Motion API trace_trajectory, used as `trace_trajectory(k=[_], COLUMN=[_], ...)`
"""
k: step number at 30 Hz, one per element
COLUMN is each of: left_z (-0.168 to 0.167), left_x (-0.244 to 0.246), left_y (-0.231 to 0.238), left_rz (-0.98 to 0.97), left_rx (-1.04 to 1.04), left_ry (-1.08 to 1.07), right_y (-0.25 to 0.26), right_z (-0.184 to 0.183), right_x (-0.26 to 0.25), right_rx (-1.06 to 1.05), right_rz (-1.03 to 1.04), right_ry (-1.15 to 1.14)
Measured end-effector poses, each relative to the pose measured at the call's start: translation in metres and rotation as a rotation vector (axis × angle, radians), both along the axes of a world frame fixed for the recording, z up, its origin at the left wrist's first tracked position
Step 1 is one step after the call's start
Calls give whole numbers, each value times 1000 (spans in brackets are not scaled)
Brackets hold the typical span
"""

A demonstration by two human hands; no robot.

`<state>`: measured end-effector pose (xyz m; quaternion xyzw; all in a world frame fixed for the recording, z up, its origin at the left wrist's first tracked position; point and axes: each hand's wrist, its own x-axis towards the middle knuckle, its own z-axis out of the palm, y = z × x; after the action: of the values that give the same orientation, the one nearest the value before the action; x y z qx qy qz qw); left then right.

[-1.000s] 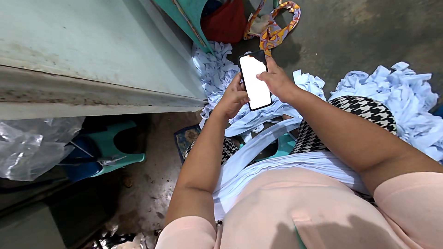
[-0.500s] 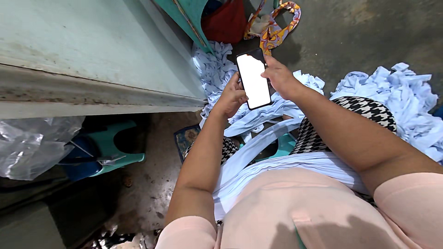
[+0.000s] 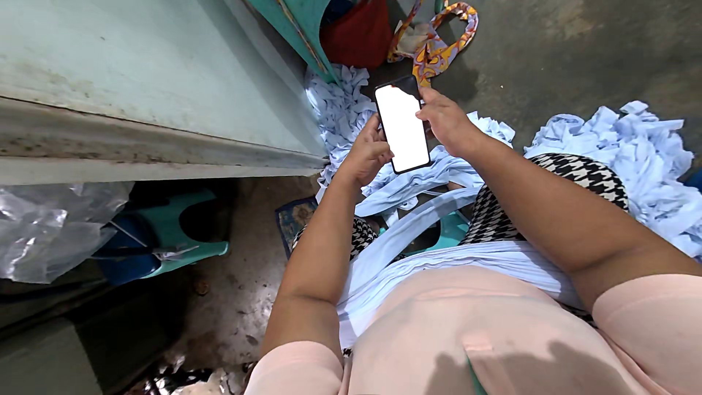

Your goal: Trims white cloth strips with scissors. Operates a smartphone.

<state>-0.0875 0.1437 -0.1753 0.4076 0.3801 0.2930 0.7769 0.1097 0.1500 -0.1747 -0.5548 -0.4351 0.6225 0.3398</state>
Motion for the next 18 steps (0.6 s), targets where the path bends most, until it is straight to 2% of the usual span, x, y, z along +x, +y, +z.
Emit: trace_trajectory(k=[18], left_z=[7], left_x=[4], left_y=[1], left_rz=[85], left_rx=[-106], left_ry=[37], right_y=[-1], right_z=[0], right_x=[0], right_rx=[-12], right_rz=[7], right_ry=[13])
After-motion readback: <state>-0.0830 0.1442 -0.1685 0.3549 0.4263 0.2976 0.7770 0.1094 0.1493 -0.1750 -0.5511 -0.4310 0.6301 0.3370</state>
